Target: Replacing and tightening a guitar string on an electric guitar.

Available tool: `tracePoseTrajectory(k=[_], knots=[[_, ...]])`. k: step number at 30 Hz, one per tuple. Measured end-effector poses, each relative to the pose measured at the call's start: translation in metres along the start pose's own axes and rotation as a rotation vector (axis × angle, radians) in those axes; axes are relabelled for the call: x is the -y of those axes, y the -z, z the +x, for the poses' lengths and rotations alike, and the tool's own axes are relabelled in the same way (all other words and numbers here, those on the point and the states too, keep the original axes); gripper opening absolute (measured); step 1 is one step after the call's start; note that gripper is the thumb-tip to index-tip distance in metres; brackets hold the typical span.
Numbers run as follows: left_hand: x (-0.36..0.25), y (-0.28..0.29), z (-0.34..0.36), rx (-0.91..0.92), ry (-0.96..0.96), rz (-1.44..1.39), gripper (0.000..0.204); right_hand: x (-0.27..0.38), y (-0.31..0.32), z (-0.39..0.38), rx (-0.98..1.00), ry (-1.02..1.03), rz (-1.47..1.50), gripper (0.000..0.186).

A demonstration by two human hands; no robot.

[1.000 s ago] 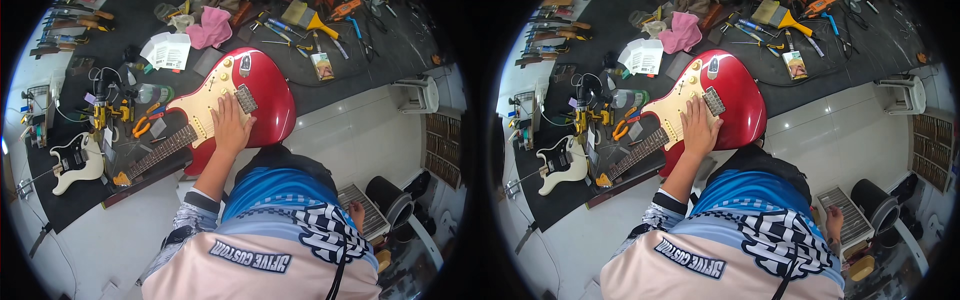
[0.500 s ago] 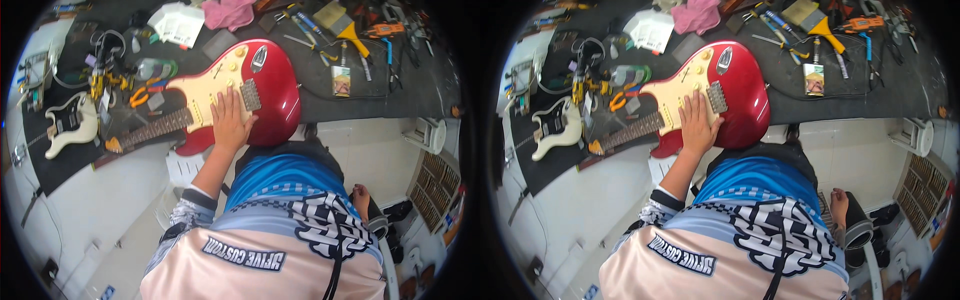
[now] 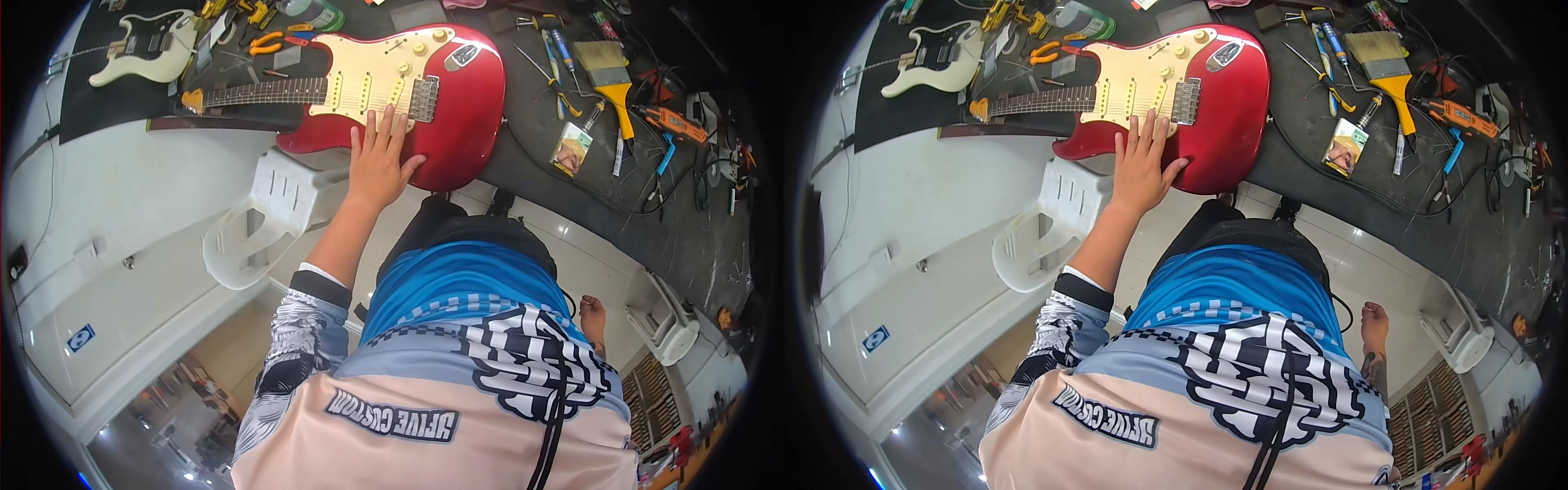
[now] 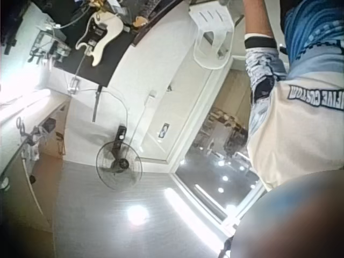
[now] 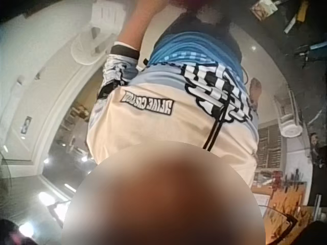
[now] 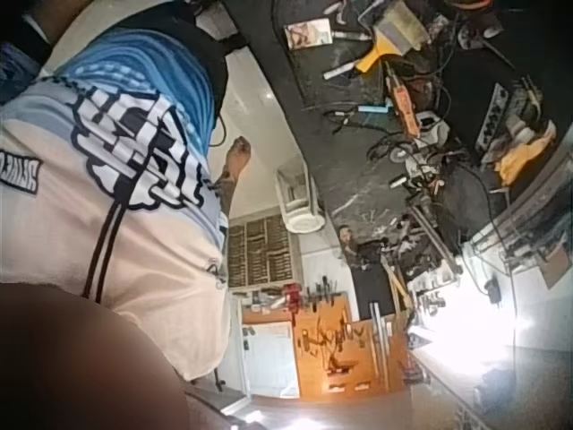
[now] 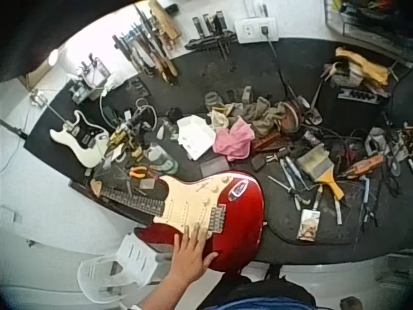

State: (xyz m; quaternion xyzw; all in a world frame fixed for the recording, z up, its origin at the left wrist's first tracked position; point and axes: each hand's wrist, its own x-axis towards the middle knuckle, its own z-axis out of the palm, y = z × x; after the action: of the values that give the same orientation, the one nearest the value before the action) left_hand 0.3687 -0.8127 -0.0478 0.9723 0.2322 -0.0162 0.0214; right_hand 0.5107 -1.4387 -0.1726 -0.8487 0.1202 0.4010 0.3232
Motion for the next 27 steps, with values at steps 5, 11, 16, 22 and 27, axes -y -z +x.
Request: tracePoseTrajectory(k=[5,11,16,22,27], knots=[[0.001,-0.012,0.002,-0.061,0.042,-0.051,0.083,0.009,-0.002,-0.006,-0.012,-0.038,-0.03,0.023],[0.007,-0.016,0.007,-0.054,0.005,-0.006,0.082,0.005,-0.036,-0.038,-0.088,-0.099,-0.051,0.022],[0.014,-0.016,0.016,-0.104,-0.027,-0.129,0.081,-0.029,-0.057,-0.053,-0.099,-0.041,0.005,0.02],[0.018,-0.012,0.024,-0.084,-0.069,-0.086,0.08,-0.03,-0.067,-0.063,-0.07,-0.054,0.107,0.019],[0.018,-0.007,0.026,-0.097,-0.074,-0.141,0.087,0.054,-0.063,-0.067,-0.276,0.182,-0.109,0.022]])
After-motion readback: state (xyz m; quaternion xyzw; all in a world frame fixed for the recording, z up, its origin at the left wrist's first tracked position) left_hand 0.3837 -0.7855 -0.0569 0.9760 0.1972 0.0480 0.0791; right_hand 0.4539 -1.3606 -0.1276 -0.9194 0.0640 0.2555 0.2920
